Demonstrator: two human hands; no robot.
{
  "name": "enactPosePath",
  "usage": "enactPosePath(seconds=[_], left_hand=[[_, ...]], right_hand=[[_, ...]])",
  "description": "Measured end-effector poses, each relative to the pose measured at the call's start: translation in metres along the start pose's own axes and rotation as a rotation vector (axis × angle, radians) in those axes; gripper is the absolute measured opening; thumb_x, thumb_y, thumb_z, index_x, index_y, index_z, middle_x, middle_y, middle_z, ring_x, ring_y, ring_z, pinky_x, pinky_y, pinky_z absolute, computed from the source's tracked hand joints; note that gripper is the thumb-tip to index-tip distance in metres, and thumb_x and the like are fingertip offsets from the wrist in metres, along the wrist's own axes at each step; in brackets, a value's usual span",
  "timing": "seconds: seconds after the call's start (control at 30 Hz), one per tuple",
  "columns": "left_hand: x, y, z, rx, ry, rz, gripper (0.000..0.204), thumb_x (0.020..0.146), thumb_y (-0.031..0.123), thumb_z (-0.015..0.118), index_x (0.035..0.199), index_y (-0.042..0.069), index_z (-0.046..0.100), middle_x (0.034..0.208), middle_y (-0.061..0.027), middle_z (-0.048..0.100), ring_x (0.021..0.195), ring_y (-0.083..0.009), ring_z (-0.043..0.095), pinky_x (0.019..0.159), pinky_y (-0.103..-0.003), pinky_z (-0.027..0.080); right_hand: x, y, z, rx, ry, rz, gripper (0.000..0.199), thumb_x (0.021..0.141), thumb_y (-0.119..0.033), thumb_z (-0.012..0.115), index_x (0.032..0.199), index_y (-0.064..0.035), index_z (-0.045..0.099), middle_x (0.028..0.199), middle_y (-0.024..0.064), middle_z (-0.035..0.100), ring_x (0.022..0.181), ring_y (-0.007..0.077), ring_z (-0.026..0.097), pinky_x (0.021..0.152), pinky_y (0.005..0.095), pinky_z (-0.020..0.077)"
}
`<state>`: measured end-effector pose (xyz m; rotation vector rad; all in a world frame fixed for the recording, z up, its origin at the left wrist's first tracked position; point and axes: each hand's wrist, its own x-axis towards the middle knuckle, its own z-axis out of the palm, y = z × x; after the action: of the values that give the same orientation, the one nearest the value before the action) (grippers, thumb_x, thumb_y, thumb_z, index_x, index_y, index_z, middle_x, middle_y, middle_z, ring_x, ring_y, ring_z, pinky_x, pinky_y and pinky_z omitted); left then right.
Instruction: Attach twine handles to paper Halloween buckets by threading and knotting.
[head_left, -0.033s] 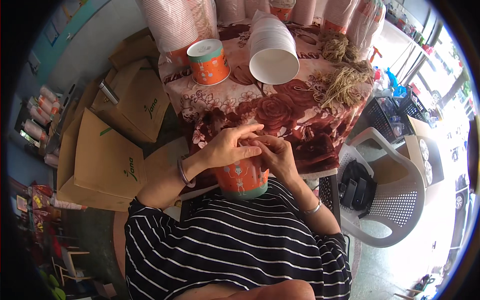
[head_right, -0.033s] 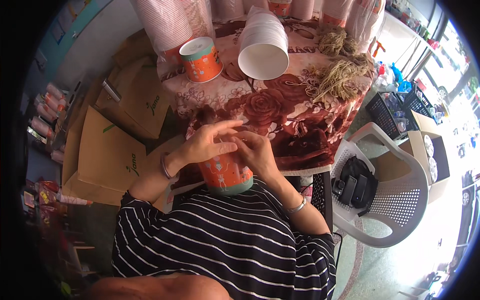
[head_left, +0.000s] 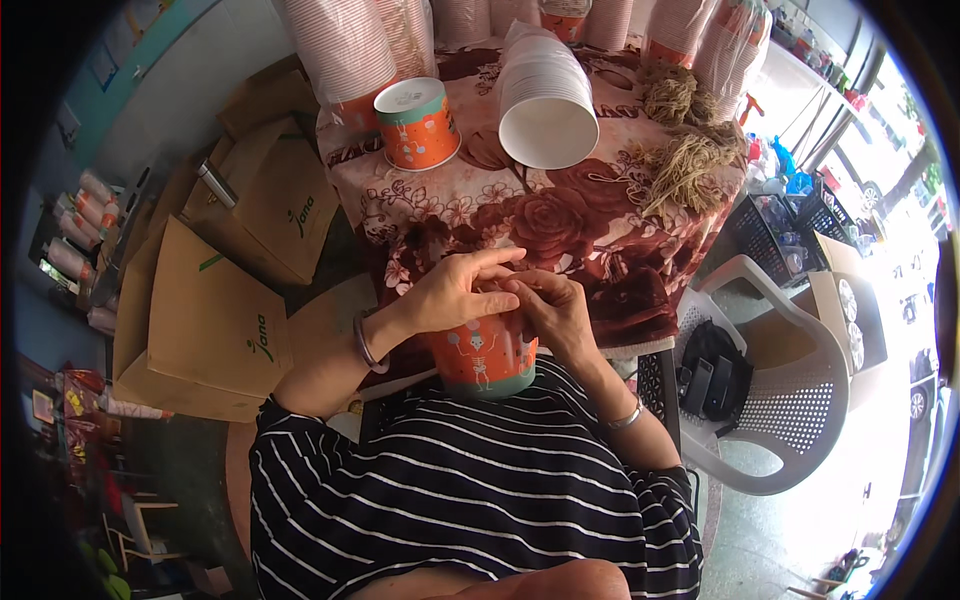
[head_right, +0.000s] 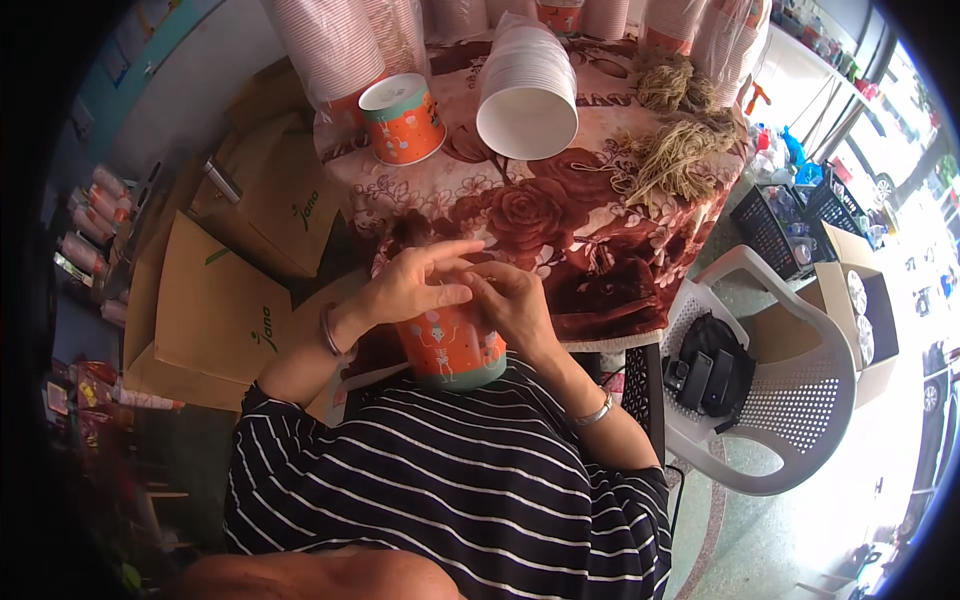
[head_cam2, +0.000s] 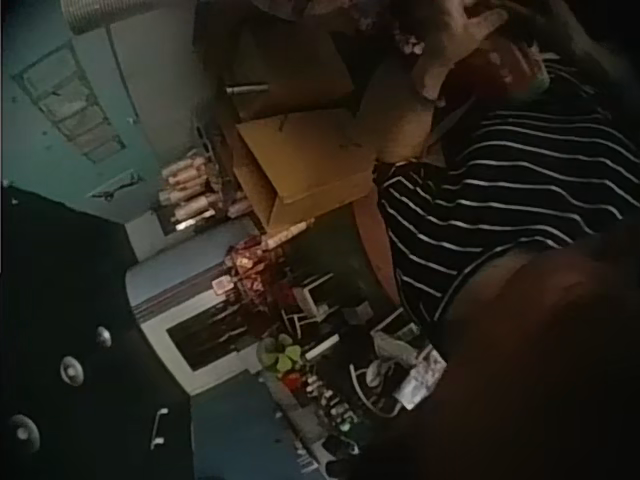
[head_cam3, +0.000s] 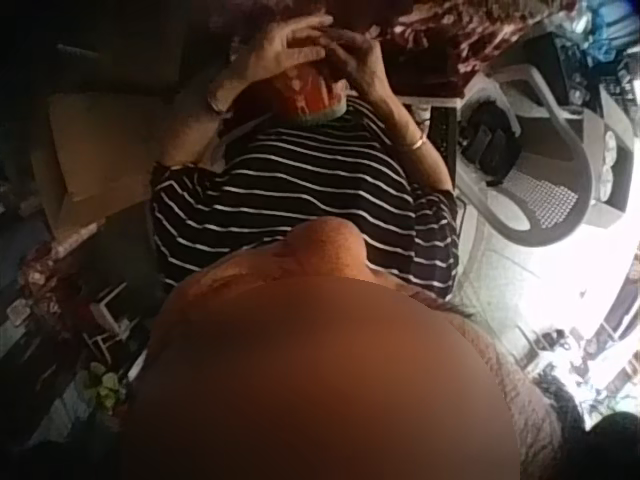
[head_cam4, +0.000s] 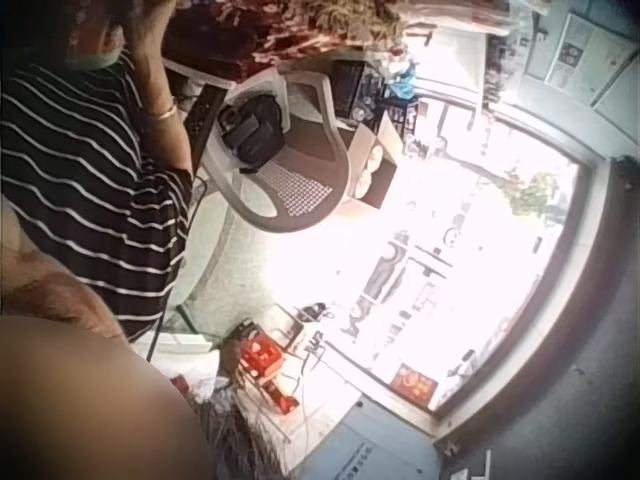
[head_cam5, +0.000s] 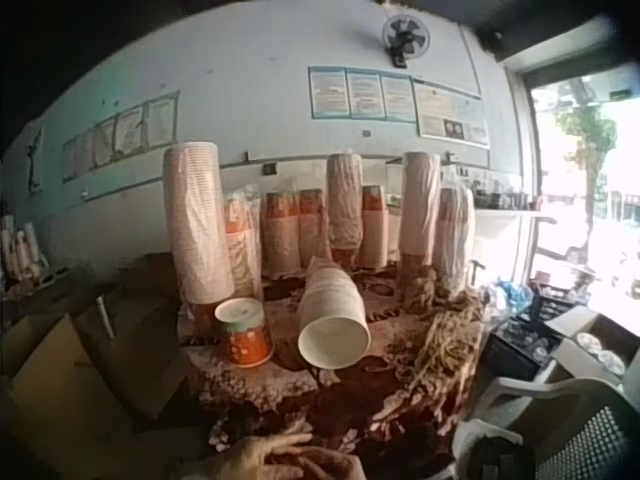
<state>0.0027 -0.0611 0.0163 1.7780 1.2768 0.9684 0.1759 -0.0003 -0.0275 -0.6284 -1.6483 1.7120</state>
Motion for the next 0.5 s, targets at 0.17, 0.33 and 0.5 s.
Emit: enactPosePath(seconds=[0.17,0.33,0.5], left_hand=[[-0.001,-0.014,-0.007,-0.290,-0.029,-0.051,0.031,0.089,0.012,0.064,0.115,-0.005,0.058,0.098,-0.0078,0.068,0.089,-0.0086,0.061,0.078,-0.023,0.050],[0.006,-0.018,-0.004,-0.324,-0.026,-0.135,0.022,0.088,0.014,0.066,0.101,-0.004,0.065,0.091,-0.0048,0.068,0.085,-0.0071,0.060,0.077,-0.022,0.050],[0.009,-0.015,-0.004,-0.329,0.014,-0.151,0.020,0.087,0.016,0.068,0.096,-0.002,0.067,0.089,-0.0032,0.068,0.081,-0.0064,0.060,0.075,-0.022,0.049]], right_hand=[[0.002,0.003,0.007,-0.285,0.162,-0.309,0.015,0.089,-0.013,0.064,0.094,0.0011,0.067,0.067,0.0053,0.065,0.058,0.0070,0.060,0.051,0.0230,0.0479],[0.001,-0.017,0.000,-0.207,0.066,-0.196,0.017,0.090,-0.010,0.063,0.104,-0.0001,0.063,0.077,0.0024,0.065,0.064,0.0044,0.056,0.056,0.0185,0.0461],[-0.011,-0.048,-0.025,-0.298,-0.029,-0.139,0.026,0.086,0.000,0.059,0.112,-0.0022,0.057,0.086,0.0024,0.065,0.074,0.0060,0.058,0.062,0.0205,0.0461]])
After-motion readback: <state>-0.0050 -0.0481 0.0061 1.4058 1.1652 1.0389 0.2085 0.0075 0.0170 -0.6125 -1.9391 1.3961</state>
